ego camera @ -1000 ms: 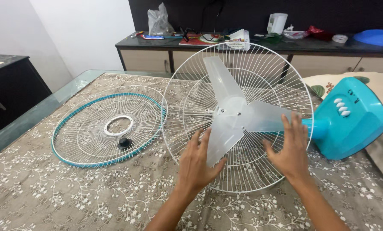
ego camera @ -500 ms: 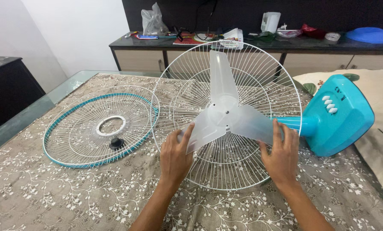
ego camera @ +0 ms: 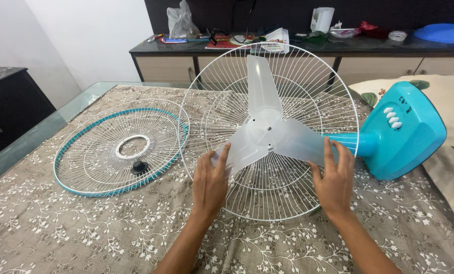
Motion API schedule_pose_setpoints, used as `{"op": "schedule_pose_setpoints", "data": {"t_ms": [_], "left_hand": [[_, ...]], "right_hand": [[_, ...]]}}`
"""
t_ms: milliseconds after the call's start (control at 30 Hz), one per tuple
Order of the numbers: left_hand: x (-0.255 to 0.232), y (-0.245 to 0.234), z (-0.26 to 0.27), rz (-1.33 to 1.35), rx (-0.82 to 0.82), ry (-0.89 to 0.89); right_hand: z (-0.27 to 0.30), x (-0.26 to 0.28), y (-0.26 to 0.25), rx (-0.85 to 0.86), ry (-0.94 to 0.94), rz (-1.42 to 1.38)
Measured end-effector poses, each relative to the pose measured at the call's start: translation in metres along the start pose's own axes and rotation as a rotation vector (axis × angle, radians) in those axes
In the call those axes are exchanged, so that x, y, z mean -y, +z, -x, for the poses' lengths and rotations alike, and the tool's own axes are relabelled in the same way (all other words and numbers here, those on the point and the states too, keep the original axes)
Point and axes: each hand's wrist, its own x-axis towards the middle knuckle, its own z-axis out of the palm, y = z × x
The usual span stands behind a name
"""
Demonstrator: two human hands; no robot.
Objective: The person disassembles a teal table fan by removing the front grille, unscrewing the blade nut, detaching the fan blades, and then removing the rear grille and motor housing. A screwdriver is used to loosen a screw in the motor housing.
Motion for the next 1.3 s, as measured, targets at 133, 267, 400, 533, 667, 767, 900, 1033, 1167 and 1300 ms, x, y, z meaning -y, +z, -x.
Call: {"op": "schedule_pose_setpoints", "data": {"t_ms": [133, 267, 400, 533, 667, 767, 900, 1033, 1167, 1300], "left_hand": [[-0.006, -0.021, -0.006, 0.083, 0.029, -0.031], [-0.012, -0.040, -0.015, 0.257, 0.168, -0.186], [-0.013, -0.035, -0.019, 0.275, 0.248, -0.328], [-0.006, -0.020, -0.017, 0.318, 0.115, -0.233], [-0.003, -0.014, -0.013, 0.308, 0.035, -0.155], [-0.004, -0.018, -0.016, 0.324, 0.000, -0.145], [-0.007, -0.024, -0.020, 0.315, 0.133, -0.280], [-0.008, -0.028, -0.026, 0.303, 0.183, -0.273], [-0.009, -0.027, -0.022, 0.330, 0.153, -0.264], [-0.009, -0.025, -0.018, 0.290, 0.146, -0.227]], "right_hand": [[-0.004, 0.002, -0.002, 0.040, 0.029, 0.038], [-0.004, 0.002, -0.002, 0.036, 0.031, 0.036], [-0.002, -0.001, 0.000, 0.028, 0.028, 0.019], [-0.001, -0.001, 0.002, 0.037, 0.042, 0.023], [0.000, -0.003, 0.001, 0.030, 0.053, -0.018], [-0.001, -0.005, 0.000, 0.009, 0.021, -0.006], [0.003, -0.005, 0.001, -0.033, -0.025, 0.027], [-0.001, -0.003, -0.001, -0.036, -0.003, -0.045], [-0.007, 0.006, -0.008, -0.033, -0.031, -0.034], [-0.019, 0.024, -0.012, -0.039, -0.029, -0.072]]}}
